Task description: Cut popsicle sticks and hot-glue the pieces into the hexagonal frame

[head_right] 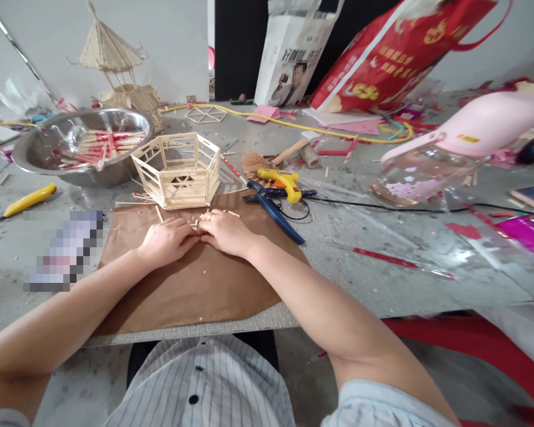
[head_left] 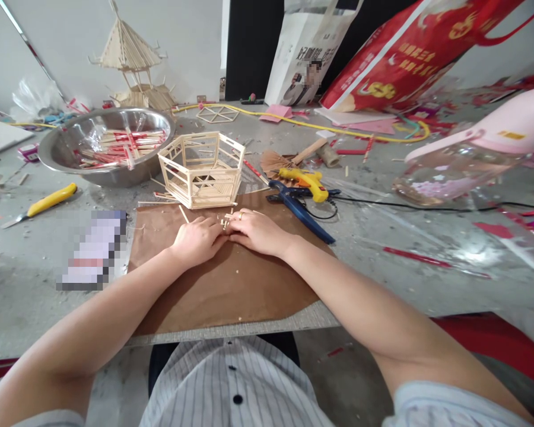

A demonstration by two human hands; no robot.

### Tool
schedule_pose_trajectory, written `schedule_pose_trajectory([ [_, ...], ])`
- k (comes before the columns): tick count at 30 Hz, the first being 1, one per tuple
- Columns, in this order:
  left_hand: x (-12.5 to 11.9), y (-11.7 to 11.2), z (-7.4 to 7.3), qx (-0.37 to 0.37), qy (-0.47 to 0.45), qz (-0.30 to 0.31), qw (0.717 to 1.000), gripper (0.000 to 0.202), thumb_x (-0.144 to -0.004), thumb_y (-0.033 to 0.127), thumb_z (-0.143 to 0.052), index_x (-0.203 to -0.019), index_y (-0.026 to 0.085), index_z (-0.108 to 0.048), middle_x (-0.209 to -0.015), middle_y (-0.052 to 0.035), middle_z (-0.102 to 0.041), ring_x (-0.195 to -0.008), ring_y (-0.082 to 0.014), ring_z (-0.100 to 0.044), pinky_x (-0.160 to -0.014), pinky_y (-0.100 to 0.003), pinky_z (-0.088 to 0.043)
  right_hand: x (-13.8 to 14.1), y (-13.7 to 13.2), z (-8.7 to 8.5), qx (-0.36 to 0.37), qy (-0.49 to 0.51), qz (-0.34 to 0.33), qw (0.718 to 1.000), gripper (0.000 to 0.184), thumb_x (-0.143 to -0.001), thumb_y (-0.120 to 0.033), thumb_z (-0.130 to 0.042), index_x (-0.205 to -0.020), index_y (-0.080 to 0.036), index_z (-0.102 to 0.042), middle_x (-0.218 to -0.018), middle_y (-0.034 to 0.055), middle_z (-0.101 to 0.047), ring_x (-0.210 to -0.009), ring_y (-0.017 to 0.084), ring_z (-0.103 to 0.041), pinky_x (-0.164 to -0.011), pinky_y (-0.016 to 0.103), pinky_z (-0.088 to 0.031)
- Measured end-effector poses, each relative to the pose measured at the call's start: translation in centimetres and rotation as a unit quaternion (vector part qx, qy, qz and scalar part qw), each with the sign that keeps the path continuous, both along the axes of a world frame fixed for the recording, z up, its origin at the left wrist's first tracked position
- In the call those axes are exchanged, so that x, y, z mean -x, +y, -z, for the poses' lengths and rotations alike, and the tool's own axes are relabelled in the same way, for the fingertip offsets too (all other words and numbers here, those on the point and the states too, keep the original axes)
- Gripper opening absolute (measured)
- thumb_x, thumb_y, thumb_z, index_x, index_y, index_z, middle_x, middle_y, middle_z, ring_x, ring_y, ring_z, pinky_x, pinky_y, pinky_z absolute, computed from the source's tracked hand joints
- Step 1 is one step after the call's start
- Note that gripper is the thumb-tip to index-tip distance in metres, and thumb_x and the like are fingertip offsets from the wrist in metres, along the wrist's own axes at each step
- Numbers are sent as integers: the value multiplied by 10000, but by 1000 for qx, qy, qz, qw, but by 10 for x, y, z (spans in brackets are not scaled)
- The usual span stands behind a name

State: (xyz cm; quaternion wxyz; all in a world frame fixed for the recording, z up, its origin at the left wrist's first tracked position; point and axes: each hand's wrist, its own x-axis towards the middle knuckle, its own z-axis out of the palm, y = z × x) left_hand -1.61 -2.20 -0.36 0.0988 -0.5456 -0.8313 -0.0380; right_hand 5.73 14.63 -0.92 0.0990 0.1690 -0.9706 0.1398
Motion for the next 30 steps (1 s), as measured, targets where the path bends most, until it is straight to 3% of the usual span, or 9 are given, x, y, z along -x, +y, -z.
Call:
schedule_pose_trajectory([
  [7,-4,0,-1,18,-12,10,1000,282,-862,360,-379,-853,201,-612,-858,-44,-633,-790,-174,-586,-566,-243,-414,0,-1,2,-46,17,-4,999,147,-844,-244,-470,-840,-143,-577,-892,82,-584,-852,192,-482,-744,310,-388],
  [13,-5,0,0,14,-41,0,999,299,-885,337,-334,-919,194,-594,-910,-47,-633,-796,-162,-599,-582,-241,-424,-1,3,-2,16,35,-11,999,156,-851,-242,-457,-831,-155,-585,-867,76,-593,-858,184,-516,-767,301,-402],
  [16,-5,1,2,14,-55,-31,998,301,-883,351,-335,-898,195,-591,-901,-36,-632,-765,-156,-603,-581,-239,-421,-4,12,-9,82,46,26,995,157,-851,-236,-452,-838,-173,-596,-865,58,-613,-828,156,-549,-749,273,-408],
  [19,-4,1,2,16,-56,-55,997,320,-883,364,-328,-840,184,-589,-857,-32,-628,-754,-155,-599,-600,-244,-421,-6,31,-16,104,71,107,986,168,-841,-252,-459,-824,-177,-609,-843,47,-634,-776,149,-564,-711,265,-405],
  [24,-2,1,2,18,-47,-62,997,307,-884,345,-331,-845,186,-590,-854,-39,-620,-784,-155,-586,-618,-243,-423,-6,63,-17,40,61,234,970,189,-820,-262,-471,-805,-178,-640,-828,50,-666,-770,181,-581,-691,286,-392],
  [30,0,1,4,1,4,-19,1000,276,-870,307,-375,-783,164,-594,-839,-71,-608,-822,-185,-548,-661,-281,-434,-4,60,-12,-29,-42,225,973,226,-829,-247,-435,-867,-207,-654,-929,36,-667,-834,183,-587,-674,277,-387],
])
